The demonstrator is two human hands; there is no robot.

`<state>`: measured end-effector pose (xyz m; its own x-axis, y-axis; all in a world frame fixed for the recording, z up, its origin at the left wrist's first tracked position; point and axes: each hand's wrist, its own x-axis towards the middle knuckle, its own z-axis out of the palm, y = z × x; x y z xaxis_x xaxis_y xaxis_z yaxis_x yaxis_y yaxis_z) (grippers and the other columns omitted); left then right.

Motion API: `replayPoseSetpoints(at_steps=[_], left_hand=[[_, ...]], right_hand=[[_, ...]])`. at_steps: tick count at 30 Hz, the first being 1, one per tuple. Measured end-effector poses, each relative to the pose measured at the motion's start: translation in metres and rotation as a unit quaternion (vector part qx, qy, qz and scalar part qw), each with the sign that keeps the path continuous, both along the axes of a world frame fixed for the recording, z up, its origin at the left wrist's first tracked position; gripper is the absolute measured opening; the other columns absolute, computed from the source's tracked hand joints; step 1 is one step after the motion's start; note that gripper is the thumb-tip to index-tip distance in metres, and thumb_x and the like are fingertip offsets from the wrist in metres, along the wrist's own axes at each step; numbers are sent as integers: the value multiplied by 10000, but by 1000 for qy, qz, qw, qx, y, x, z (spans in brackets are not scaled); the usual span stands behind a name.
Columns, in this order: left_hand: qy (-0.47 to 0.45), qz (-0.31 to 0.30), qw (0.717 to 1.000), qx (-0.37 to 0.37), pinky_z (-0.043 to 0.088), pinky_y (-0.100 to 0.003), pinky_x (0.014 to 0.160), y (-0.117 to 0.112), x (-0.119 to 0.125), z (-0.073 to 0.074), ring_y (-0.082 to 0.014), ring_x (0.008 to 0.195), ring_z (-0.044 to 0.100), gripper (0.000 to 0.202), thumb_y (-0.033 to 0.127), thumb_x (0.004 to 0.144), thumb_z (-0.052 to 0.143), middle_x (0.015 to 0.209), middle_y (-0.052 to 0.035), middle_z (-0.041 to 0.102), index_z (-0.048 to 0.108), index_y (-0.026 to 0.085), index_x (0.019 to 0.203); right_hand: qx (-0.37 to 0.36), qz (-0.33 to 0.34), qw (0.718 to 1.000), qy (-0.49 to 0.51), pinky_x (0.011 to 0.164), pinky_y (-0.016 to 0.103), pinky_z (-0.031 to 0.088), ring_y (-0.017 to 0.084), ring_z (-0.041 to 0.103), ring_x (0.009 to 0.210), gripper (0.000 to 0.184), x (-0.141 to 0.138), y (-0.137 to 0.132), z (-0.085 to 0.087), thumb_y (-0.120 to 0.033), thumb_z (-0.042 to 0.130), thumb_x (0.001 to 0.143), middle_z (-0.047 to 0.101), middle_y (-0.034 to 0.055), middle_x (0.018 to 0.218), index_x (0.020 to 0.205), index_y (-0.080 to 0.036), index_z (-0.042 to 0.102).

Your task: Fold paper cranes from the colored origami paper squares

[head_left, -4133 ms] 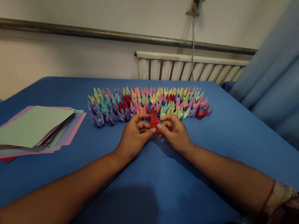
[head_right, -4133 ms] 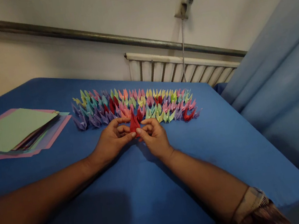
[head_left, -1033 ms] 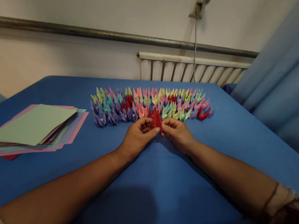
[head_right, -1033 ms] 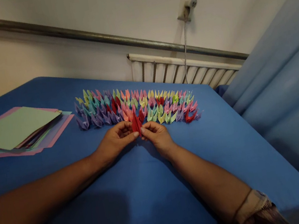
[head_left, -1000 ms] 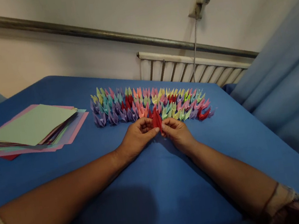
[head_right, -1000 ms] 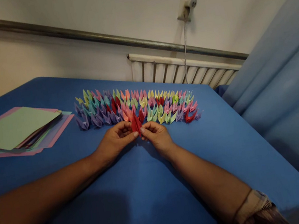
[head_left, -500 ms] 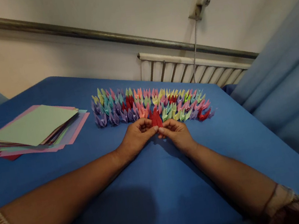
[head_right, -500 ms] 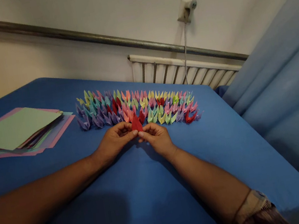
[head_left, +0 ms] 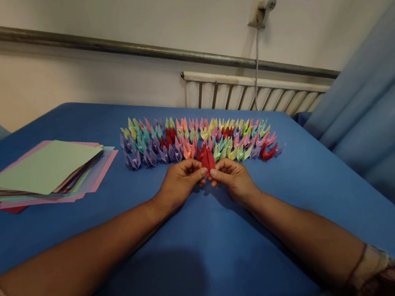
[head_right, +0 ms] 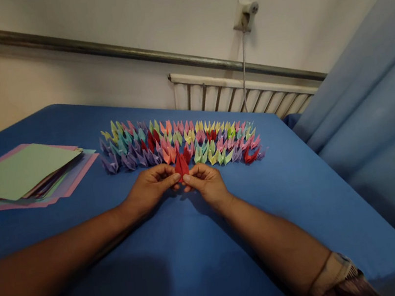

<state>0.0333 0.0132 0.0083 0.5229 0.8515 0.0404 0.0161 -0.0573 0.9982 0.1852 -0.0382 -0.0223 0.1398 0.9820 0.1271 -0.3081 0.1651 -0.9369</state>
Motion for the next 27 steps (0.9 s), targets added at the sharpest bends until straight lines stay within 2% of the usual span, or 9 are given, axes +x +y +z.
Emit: replayPoseSetpoints(at_steps=[3, 6, 10, 15, 17, 23, 27], left_hand=[[5, -6, 1000, 21, 469, -243, 598, -1, 1, 0, -113, 611, 576, 215, 361, 747, 694, 675, 9, 624, 624, 158, 752], [5, 2, 999, 36, 478, -250, 635, -1, 2, -1, -115, 650, 588, 246, 351, 694, 748, 733, 10, 633, 618, 157, 770], [-7, 6, 1000, 22, 495, -267, 690, -3, 2, -1, -126, 703, 609, 266, 334, 674, 766, 772, 3, 639, 610, 155, 792], [-19, -29, 999, 6, 516, -320, 800, -6, 2, -1, -146, 802, 636, 395, 288, 626, 816, 884, -21, 664, 607, 151, 932], [-19, -27, 999, 5, 517, -323, 803, -6, 3, -3, -135, 788, 628, 429, 264, 608, 822, 891, -17, 657, 596, 152, 955], [-6, 5, 1000, 14, 514, -299, 765, -3, 3, -5, -116, 731, 610, 310, 256, 652, 769, 823, 6, 632, 589, 154, 883], [-18, -29, 999, 2, 522, -335, 806, -4, 3, -5, -134, 768, 631, 405, 260, 625, 791, 866, -10, 644, 574, 155, 950]], right_hand=[[-4, -20, 1000, -18, 508, 226, 495, 96, 599, 497, 320, 1, 0, 0, -415, 835, 629, 673, -48, 599, 655, -213, 588], [-3, -35, 998, -44, 495, 229, 483, 103, 589, 484, 334, 1, 1, -1, -441, 822, 641, 637, -53, 551, 665, -215, 577], [-2, -47, 997, -56, 497, 237, 483, 103, 573, 479, 358, 0, 2, -1, -479, 808, 647, 622, -51, 547, 674, -214, 569], [7, -56, 998, -28, 519, 232, 479, 91, 560, 492, 343, 0, 3, 1, -453, 814, 650, 621, -53, 560, 666, -208, 574], [6, -50, 999, -15, 524, 228, 475, 88, 563, 496, 336, 0, 3, 1, -437, 818, 652, 632, -50, 569, 662, -205, 575], [-14, -34, 999, -19, 512, 222, 452, 95, 581, 492, 324, 0, 2, 0, -426, 821, 648, 639, -49, 538, 666, -207, 583], [-17, -42, 999, 7, 509, 221, 455, 85, 567, 481, 322, 0, 3, 1, -415, 836, 624, 657, -52, 564, 657, -207, 592]])
